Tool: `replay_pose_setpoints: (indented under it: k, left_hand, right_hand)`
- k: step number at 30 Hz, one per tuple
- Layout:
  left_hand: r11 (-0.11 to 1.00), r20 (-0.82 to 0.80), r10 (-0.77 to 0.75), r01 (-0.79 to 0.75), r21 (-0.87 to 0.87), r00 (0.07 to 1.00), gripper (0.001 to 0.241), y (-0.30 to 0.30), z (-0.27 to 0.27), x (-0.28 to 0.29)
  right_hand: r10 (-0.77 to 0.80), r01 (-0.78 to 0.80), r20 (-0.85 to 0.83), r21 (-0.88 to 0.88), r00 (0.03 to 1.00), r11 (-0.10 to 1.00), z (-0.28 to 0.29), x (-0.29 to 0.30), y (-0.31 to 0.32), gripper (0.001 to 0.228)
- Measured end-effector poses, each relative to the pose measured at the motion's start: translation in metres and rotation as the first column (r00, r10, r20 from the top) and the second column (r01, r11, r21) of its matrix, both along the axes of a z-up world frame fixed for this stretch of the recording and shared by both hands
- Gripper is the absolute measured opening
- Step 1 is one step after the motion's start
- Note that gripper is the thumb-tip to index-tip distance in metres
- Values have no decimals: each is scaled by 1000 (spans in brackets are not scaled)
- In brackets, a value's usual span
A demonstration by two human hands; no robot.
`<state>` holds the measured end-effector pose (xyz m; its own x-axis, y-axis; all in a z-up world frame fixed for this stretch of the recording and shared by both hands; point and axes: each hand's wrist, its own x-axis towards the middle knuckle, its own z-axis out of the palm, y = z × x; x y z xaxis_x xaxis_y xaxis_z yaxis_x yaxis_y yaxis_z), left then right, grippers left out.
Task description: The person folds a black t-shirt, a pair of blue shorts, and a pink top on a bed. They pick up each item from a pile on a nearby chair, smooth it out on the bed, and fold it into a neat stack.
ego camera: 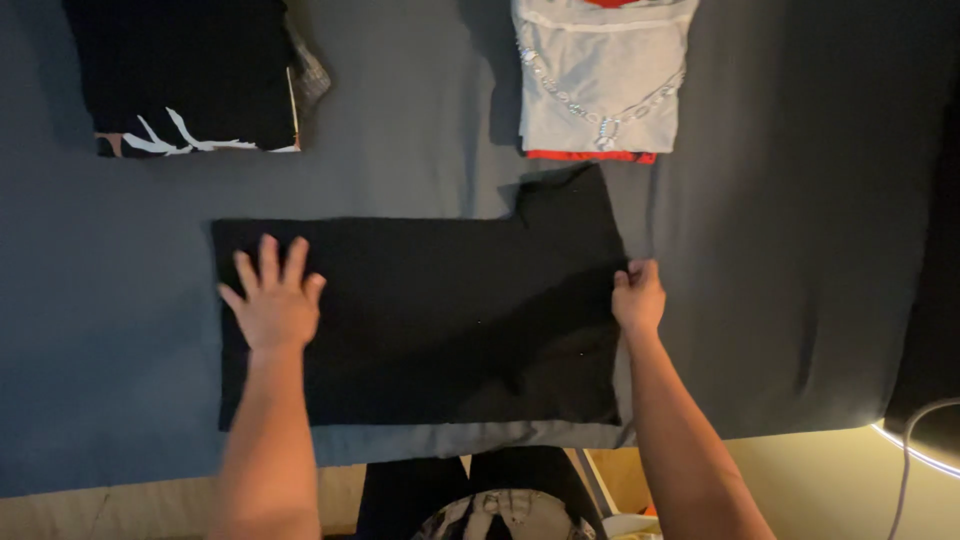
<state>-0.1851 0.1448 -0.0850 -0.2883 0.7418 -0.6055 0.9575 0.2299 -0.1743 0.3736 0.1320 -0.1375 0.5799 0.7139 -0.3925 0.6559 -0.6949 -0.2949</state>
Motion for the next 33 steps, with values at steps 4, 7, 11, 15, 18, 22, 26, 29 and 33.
replay_pose_setpoints:
  k: [4,7,11,15,18,22,26,29,33]
  left_hand:
    - [978,94,32,-50,202,995,52,42,18,-32]
    - [990,47,-59,52,130,997,65,61,-2,-61]
    - [956,-70,-255,262,134,964,48,78,-43,-101]
    - [923,-47,-319,321,211,947,15,86,-47,-125]
    - [965,23,-182,174,198,983,16,76,-28,-119]
    - [991,182,-51,27,133,982,16,46,53,-100]
    - [904,427,-145,-55,423,893,24,-7,98,-86]
    - [849,377,-189,-42,526,907,25,-52,100,-87]
    - [798,417,-164,-128,589,894,22,-90,111,-84]
  right_hand:
    - [11,-5,-98,53,995,999,35,-38,66,32]
    - [78,-71,-127,53,989,996,19,-44,105,37]
    - [25,-15,-176,59,984,998,4,-53,142,62]
    - [-51,114,-291,202,955,973,-25,-39,138,39]
    - [-89,252,-521,250,849,935,29,-55,134,26]
    - [26,324,-692,371,721,871,94,-56,102,27]
    - [138,175,-672,377,728,909,123,-35,50,33]
    - [200,120,-659,406,725,906,135,-20,8,29]
    - [186,115,-645,394,741,912,162,-26,-40,26]
